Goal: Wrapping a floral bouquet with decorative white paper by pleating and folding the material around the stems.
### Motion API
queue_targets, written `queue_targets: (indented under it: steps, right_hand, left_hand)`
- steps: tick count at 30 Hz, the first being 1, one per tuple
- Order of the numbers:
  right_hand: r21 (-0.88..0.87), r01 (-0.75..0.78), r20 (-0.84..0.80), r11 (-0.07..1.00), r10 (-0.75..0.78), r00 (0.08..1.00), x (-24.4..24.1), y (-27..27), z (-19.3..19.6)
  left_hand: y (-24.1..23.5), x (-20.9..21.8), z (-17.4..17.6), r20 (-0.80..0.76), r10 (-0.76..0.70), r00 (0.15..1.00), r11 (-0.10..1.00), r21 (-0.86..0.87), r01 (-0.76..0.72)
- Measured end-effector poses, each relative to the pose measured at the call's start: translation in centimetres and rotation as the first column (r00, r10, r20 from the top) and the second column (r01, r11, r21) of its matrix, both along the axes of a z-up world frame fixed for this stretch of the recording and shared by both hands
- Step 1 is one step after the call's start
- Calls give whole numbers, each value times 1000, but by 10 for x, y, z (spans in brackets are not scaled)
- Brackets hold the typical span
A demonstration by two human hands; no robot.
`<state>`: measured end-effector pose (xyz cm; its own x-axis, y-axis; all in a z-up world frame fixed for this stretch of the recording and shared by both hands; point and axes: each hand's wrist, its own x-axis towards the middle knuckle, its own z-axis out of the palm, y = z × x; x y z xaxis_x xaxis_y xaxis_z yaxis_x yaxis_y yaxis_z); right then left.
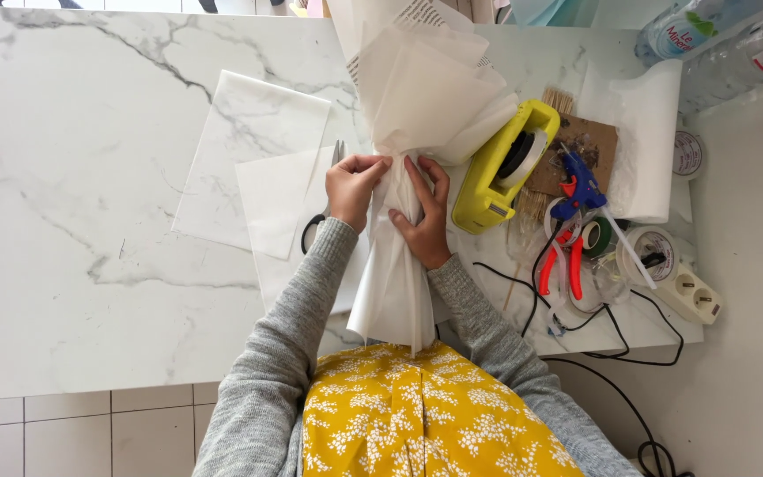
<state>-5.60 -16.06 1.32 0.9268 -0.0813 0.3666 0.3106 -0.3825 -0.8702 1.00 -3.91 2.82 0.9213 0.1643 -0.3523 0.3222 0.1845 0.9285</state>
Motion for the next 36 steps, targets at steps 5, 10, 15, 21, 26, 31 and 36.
queue_targets:
  steps: [5,10,15,21,26,31,36]
  right_hand:
    - [12,-16,-3,1000,16,1000,1,-1,2]
    - [29,-18,-25,999,18,1000,-1,-1,5]
    - [38,-16,-27,999,17,999,0,-2,-1]
    - [56,-18,-37,998,20,999,0,2,4]
    - [22,-10,-5,1000,10,1000,4,3,0]
    - [-1,-22,0,1000,22,1000,2,6,1]
    - [-76,-29,11,997,30,999,2,12,6]
  left_hand:
    - [2,1,-16,-45,27,999,981,-193,-35]
    - [3,-1,-8,-19,3,1000,981,-192,-7]
    - [5,4,-5,-79,6,997,971,-238,-25]
    - [11,5,-5,-109,10,994,945,-323,-45]
    - [13,15,-34,-99,10,995,949,-314,-41]
    - [15,20,-48,-140,6,990,948,-315,-50]
    - [22,22,-58,-170,14,985,943,-326,-70]
